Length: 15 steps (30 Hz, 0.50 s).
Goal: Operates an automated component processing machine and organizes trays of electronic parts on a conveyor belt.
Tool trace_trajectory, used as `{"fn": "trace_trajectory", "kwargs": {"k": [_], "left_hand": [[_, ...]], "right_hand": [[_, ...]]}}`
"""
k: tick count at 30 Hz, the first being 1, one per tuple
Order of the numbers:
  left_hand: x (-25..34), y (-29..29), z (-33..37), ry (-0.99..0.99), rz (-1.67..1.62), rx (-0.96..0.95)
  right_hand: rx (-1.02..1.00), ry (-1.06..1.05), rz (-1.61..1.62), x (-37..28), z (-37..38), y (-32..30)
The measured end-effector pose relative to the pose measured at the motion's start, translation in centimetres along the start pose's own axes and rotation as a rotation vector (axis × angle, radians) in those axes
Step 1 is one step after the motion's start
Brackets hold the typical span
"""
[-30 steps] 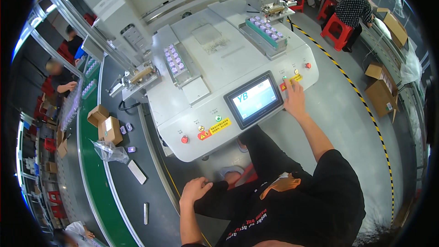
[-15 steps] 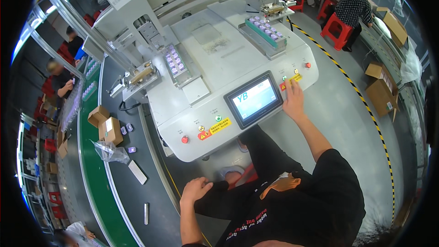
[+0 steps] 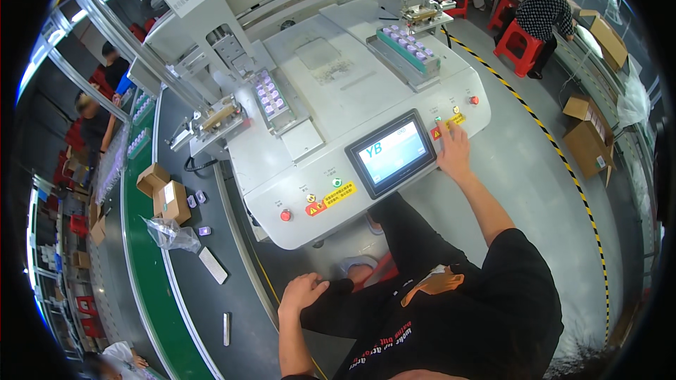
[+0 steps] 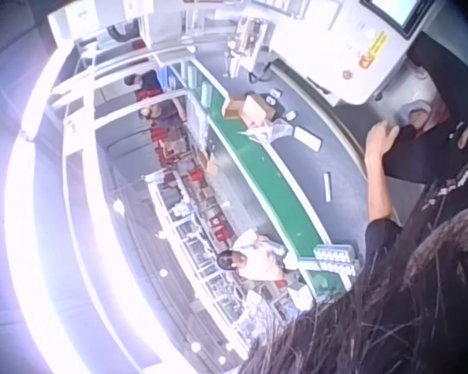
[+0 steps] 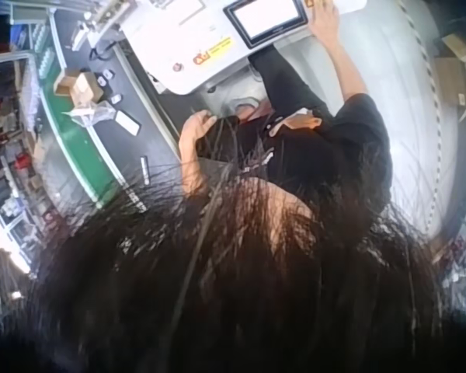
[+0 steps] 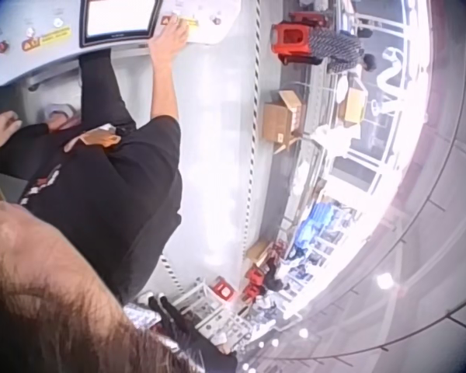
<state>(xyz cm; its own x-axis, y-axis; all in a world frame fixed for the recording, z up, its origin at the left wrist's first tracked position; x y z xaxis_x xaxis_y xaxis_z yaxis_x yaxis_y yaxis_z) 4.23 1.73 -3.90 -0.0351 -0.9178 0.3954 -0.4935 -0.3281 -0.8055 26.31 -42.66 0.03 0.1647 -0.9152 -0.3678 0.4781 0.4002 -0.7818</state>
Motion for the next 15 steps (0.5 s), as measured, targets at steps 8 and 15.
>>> {"fn": "trace_trajectory", "kwargs": {"k": [8,15], "left_hand": [[0.2,-0.2,-0.1,-0.034,-0.006,-0.025],[0.0,0.0,-0.1,-0.020,-0.010,-0.003]], "right_hand": [[0.126,-0.098,0.148,1.2,-1.0,1.1],[0.200,-0.113,0.274,1.8,-2.0,2.6]]}}
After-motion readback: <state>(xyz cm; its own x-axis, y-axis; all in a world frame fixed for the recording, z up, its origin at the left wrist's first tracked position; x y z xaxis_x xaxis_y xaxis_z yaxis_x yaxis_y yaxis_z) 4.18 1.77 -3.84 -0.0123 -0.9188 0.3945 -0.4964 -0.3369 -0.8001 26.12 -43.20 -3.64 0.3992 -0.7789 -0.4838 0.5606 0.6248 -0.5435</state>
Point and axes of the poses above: each hand's wrist, its own z-axis towards the middle knuckle, its own y-axis out of the palm, x = y × z, the point moved 4 cm from there along z, towards the middle knuckle, and after that the axes turned 7 degrees about z, right-handed, at the moved point
